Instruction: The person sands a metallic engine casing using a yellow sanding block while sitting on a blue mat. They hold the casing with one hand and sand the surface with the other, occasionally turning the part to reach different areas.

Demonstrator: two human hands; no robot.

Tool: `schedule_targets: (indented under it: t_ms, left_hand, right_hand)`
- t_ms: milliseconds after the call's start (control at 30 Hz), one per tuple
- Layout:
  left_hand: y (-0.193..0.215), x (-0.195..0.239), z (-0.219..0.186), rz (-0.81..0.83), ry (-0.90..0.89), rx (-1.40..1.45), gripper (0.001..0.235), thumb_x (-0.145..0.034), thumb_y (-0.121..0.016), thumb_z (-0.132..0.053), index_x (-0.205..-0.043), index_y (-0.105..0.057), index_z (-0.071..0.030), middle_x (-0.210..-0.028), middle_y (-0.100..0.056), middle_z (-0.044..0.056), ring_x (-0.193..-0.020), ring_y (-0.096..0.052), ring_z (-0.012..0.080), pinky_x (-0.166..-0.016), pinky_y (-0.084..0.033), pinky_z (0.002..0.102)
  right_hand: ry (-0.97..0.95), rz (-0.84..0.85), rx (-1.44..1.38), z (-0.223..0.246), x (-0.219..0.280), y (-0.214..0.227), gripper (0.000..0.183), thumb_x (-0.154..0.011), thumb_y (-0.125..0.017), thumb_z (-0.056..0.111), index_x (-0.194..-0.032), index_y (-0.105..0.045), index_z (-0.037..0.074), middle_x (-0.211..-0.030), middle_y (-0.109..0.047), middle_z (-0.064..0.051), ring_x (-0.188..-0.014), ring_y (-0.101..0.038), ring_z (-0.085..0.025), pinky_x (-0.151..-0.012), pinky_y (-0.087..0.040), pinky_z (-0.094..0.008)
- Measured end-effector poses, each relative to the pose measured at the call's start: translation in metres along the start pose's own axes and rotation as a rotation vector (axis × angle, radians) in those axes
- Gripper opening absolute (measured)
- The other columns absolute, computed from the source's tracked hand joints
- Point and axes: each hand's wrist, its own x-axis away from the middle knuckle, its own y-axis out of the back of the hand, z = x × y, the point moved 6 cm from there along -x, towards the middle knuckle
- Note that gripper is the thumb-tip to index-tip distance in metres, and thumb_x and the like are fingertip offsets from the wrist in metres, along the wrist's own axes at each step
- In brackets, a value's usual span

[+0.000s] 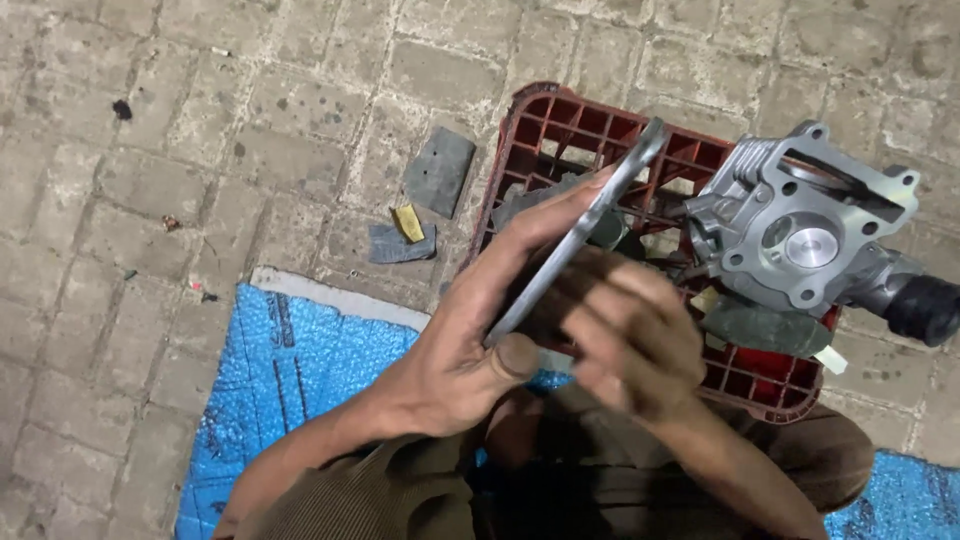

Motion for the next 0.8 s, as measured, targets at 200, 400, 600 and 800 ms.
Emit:
schedule_targets:
  t_ms: [200, 400, 600, 800]
  left_hand:
    - [0.000, -0.001, -0.001, -0.016, 0.003, 0.020, 0.074, -0.116, -0.031, -0.074, -0.163, -0.028, -0.017, -0.176, -0.027, 0.015, -0.170, -0.032, 0.0386, -0.150, -0.030, 0.070]
    - [0.002, -0.002, -0.003, -0.004, 0.022, 0.026, 0.073, -0.113, -0.040, -0.071, -0.160, -0.030, -0.016, -0.174, -0.029, 0.013, -0.170, -0.030, 0.0355, -0.149, -0.029, 0.068]
    - [-0.005, 0.013, 0.004, -0.006, -0.060, -0.015, 0.066, -0.119, -0.028, -0.075, -0.165, -0.027, -0.027, -0.176, -0.028, 0.010, -0.168, -0.034, 0.0359, -0.147, -0.031, 0.071]
    - [-0.009, 0.023, 0.007, 0.018, -0.110, -0.122, 0.077, -0.112, -0.019, -0.080, -0.162, -0.026, -0.022, -0.173, -0.025, 0.014, -0.163, -0.038, 0.0354, -0.145, -0.038, 0.066]
  right_hand:
    - [0.018, 0.232, 0.081, -0.028, 0.051, -0.035, 0.030, -0.102, -0.064, 0.020, -0.129, -0.050, 0.016, -0.125, -0.048, 0.004, -0.115, -0.047, -0.012, -0.109, -0.043, -0.025]
    - [0.104, 0.090, -0.065, 0.009, 0.007, -0.016, 0.028, -0.091, -0.080, 0.014, -0.116, -0.067, 0.015, -0.127, -0.059, -0.003, -0.121, -0.058, -0.023, -0.111, -0.056, -0.042]
    - [-0.089, 0.025, -0.047, -0.006, 0.043, -0.017, 0.041, -0.108, -0.045, 0.041, -0.129, -0.066, 0.014, -0.142, -0.053, -0.005, -0.135, -0.056, -0.028, -0.116, -0.054, -0.043]
    - [-0.163, -0.048, 0.108, 0.007, 0.045, -0.008, 0.027, -0.089, -0.082, 0.034, -0.110, -0.076, 0.018, -0.121, -0.061, -0.002, -0.099, -0.062, -0.017, -0.083, -0.057, -0.031]
